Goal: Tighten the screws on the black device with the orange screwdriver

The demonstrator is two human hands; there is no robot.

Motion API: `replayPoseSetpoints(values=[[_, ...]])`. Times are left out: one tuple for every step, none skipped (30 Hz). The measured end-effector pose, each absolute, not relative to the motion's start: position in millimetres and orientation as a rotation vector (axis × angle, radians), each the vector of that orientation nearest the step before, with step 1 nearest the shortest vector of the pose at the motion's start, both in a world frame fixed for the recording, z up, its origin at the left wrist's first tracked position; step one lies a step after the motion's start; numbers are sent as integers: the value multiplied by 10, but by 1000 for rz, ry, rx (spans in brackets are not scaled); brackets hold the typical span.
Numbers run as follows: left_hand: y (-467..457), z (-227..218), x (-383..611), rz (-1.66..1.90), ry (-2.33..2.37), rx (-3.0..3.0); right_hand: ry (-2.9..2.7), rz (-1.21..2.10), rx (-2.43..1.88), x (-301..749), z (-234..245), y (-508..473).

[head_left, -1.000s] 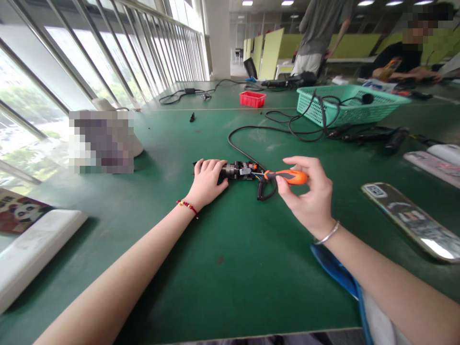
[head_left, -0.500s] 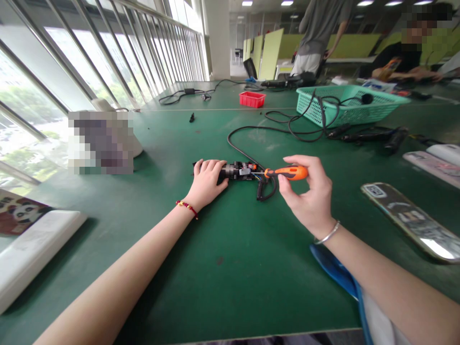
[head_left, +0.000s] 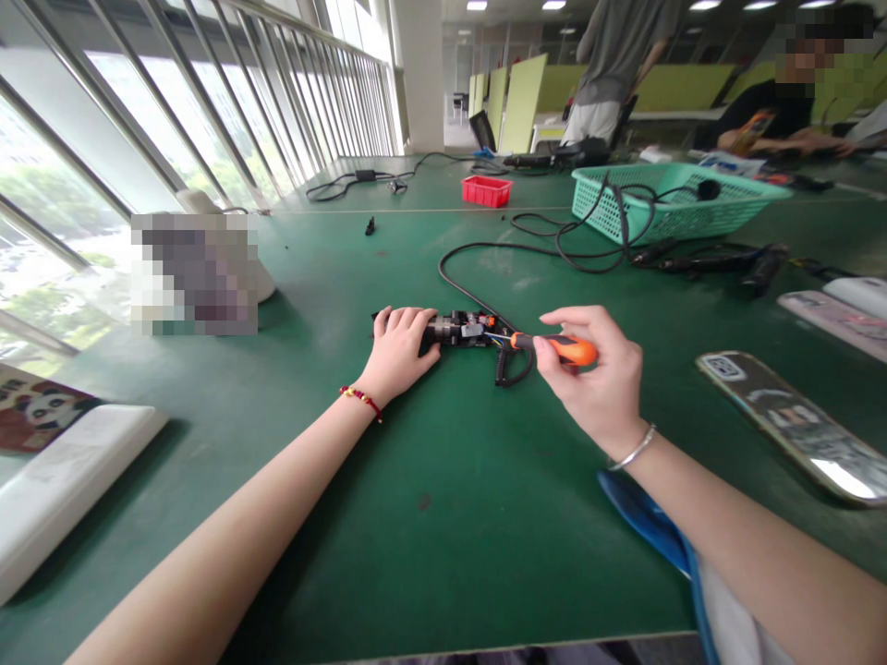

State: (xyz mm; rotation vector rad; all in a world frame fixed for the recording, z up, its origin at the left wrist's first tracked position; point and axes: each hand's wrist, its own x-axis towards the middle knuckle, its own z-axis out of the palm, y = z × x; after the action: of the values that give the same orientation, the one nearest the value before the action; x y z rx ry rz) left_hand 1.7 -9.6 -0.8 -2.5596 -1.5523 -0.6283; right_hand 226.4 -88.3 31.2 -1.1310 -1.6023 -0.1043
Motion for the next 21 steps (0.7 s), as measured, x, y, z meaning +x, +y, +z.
replayPoseSetpoints(values=[[-96, -8, 18, -626, -1553, -2558, -1596, -107, -1120, 2262, 313, -886], [-96, -8, 18, -621, -1554, -2555, -1590, -113, -1101, 2259, 314, -887], [-97, -8, 19, -614, -1555, -2553, -1585, -119, -1081, 2257, 314, -888], [-98, -8, 19, -608, -1556, -2551, -1582, -121, -1069, 2256, 315, -889], [-98, -8, 20, -604, -1556, -2550, -1583, -116, -1070, 2254, 316, -890], [-98, -9, 20, -604, -1555, -2551, -1585, -106, -1084, 2253, 317, -891], [-98, -9, 19, -607, -1553, -2551, -1586, -93, -1106, 2253, 316, -892], [-98, -10, 19, -613, -1551, -2551, -1587, -82, -1128, 2252, 315, -893], [-97, -11, 18, -617, -1550, -2550, -1586, -76, -1144, 2253, 313, -893], [-97, -12, 18, -620, -1550, -2548, -1584, -75, -1148, 2253, 309, -892], [-96, -13, 17, -619, -1551, -2545, -1583, -81, -1138, 2254, 305, -889], [-96, -14, 18, -617, -1551, -2543, -1584, -90, -1118, 2256, 301, -886], [-96, -14, 18, -614, -1552, -2542, -1588, -98, -1090, 2257, 297, -883], [-96, -15, 18, -612, -1553, -2542, -1592, -103, -1063, 2258, 295, -880], [-96, -15, 19, -612, -1555, -2542, -1595, -107, -1045, 2259, 295, -879], [-96, -15, 19, -612, -1555, -2542, -1597, -106, -1045, 2259, 297, -881], [-96, -15, 19, -612, -1555, -2542, -1597, -103, -1061, 2258, 301, -884], [-96, -15, 18, -612, -1554, -2542, -1598, -96, -1087, 2257, 305, -889], [-96, -16, 18, -611, -1553, -2542, -1599, -88, -1116, 2256, 309, -893], [-96, -17, 18, -611, -1551, -2541, -1599, -80, -1142, 2256, 311, -897], [-95, -18, 17, -611, -1548, -2540, -1596, -73, -1154, 2258, 310, -897]])
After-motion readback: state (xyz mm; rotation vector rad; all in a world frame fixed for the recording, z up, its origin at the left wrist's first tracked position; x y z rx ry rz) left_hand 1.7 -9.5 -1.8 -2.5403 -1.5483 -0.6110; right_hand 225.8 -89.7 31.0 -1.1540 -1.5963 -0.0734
